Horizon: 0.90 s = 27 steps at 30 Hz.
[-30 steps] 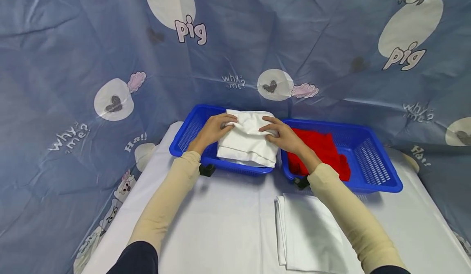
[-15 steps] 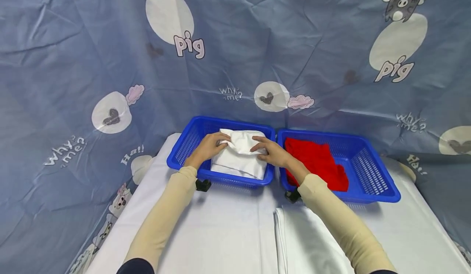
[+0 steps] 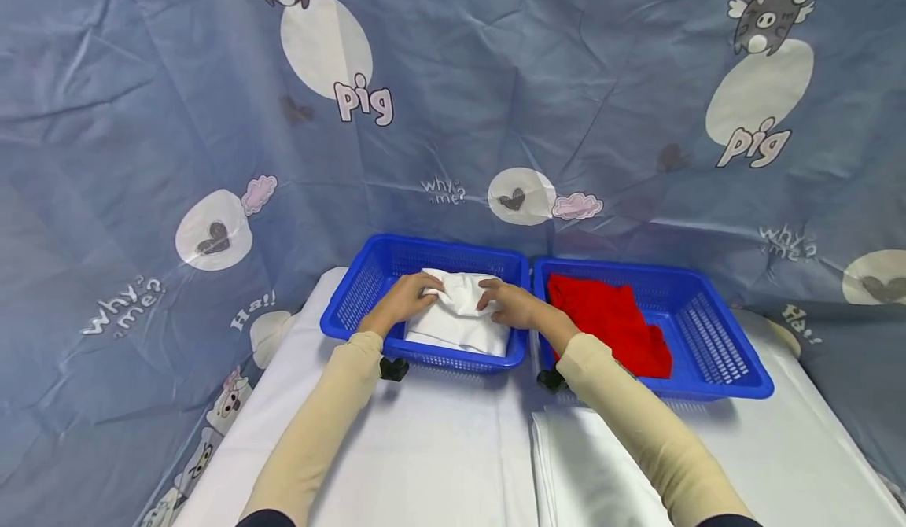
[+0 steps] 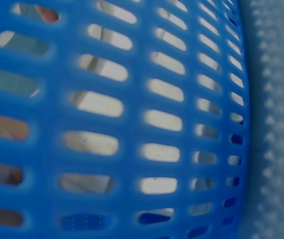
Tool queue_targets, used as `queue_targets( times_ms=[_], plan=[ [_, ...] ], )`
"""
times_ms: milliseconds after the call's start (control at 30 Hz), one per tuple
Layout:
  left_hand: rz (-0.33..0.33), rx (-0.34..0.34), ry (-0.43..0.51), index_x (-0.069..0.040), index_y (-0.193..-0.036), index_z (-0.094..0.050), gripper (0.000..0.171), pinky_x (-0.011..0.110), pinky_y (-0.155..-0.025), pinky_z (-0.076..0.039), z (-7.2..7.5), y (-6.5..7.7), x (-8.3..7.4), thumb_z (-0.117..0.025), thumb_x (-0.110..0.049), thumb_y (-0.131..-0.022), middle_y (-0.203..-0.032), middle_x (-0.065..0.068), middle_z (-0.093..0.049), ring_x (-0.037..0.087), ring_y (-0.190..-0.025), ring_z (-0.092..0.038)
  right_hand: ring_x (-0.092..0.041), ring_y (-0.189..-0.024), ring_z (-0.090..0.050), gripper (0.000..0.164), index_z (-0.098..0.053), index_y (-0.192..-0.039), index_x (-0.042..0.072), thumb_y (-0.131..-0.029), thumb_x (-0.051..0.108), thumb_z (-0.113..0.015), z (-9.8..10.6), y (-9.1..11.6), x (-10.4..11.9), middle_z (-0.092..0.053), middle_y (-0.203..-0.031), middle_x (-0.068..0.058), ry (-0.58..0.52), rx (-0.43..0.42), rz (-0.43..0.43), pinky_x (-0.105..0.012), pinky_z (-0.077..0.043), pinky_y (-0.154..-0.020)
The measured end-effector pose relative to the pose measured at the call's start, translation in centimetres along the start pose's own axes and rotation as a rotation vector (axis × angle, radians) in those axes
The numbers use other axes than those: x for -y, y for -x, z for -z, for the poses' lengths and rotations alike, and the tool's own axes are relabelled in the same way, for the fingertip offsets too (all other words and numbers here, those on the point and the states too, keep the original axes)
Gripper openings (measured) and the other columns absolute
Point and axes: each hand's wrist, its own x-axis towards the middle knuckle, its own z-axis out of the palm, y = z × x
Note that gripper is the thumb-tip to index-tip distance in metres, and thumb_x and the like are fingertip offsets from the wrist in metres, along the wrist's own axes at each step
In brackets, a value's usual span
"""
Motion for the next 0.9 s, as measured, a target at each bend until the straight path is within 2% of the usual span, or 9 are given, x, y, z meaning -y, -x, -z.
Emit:
queue_targets(
  times_ms=[67, 133, 300, 400, 567, 733, 900],
  plan=[
    [-0.007, 0.039, -0.015, -0.004, -0.099, -0.067, 0.019, 0.039, -0.094, -0.041, -0.4, 0.2, -0.1, -0.060, -0.007, -0.081, -0.107, 0.012, -0.063, 0.028, -0.105, -0.056, -0.033, -0.124, -0.039, 0.028, -0.063, -0.105, 0.014, -0.079, 0.003, -0.061, -0.4, -0.1, 0.2, -0.029, -0.143, -0.012, 0.044, 0.042, -0.037, -0.045, -0.037, -0.097],
    [0.019, 0.109, -0.023, -0.003, -0.104, -0.064, 0.024, 0.039, -0.096, -0.039, -0.8, 0.6, -0.2, -0.060, -0.007, -0.080, -0.111, 0.014, -0.061, 0.029, -0.109, -0.053, -0.032, -0.123, -0.041, 0.029, -0.062, -0.107, 0.017, -0.080, 0.006, -0.062, -0.8, -0.2, 0.5, -0.029, -0.144, -0.010, 0.100, 0.085, -0.075, -0.047, -0.036, -0.098],
    [0.177, 0.384, -0.035, -0.005, -0.125, -0.048, 0.051, 0.044, -0.103, -0.031, -1.5, 1.7, -0.8, -0.065, -0.014, -0.078, -0.130, 0.014, -0.046, 0.032, -0.124, -0.039, -0.030, -0.120, -0.045, 0.030, -0.061, -0.111, 0.022, -0.081, 0.018, -0.061, -1.9, -0.3, 1.5, -0.031, -0.143, -0.006, 0.269, 0.183, -0.123, -0.047, -0.037, -0.097],
    [0.223, 0.482, -0.084, -0.010, -0.131, -0.042, 0.057, 0.050, -0.102, -0.029, -1.6, 2.0, -1.0, -0.064, -0.020, -0.079, -0.137, 0.012, -0.038, 0.033, -0.128, -0.032, -0.032, -0.113, -0.050, 0.032, -0.061, -0.111, 0.025, -0.080, 0.023, -0.062, -2.4, -0.3, 1.9, -0.033, -0.142, -0.004, 0.358, 0.209, -0.127, -0.047, -0.044, -0.087],
    [0.236, 0.532, -0.163, -0.016, -0.134, -0.039, 0.059, 0.058, -0.099, -0.027, -1.4, 1.7, -1.2, -0.063, -0.028, -0.081, -0.141, 0.010, -0.032, 0.032, -0.131, -0.027, -0.031, -0.108, -0.054, 0.036, -0.059, -0.113, 0.029, -0.078, 0.025, -0.062, -2.6, -0.7, 2.3, -0.033, -0.142, 0.000, 0.428, 0.244, -0.174, -0.048, -0.046, -0.079],
    [0.225, 0.541, -0.178, -0.016, -0.136, -0.036, 0.065, 0.057, -0.101, -0.026, -1.1, 1.1, -1.3, -0.063, -0.033, -0.080, -0.143, 0.009, -0.029, 0.031, -0.132, -0.025, -0.027, -0.107, -0.054, 0.043, -0.056, -0.116, 0.030, -0.075, 0.023, -0.064, -2.5, -1.1, 2.5, -0.029, -0.145, 0.000, 0.441, 0.282, -0.227, -0.043, -0.046, -0.079],
    [0.276, 0.528, -0.191, -0.019, -0.138, -0.031, 0.069, 0.054, -0.104, -0.024, -0.5, 0.9, -1.4, -0.063, -0.035, -0.080, -0.148, 0.010, -0.015, 0.034, -0.135, -0.017, -0.029, -0.104, -0.056, 0.042, -0.056, -0.116, 0.026, -0.075, 0.021, -0.064, -2.0, -1.0, 2.6, -0.031, -0.143, 0.000, 0.388, 0.226, -0.206, -0.045, -0.046, -0.081]
  ],
)
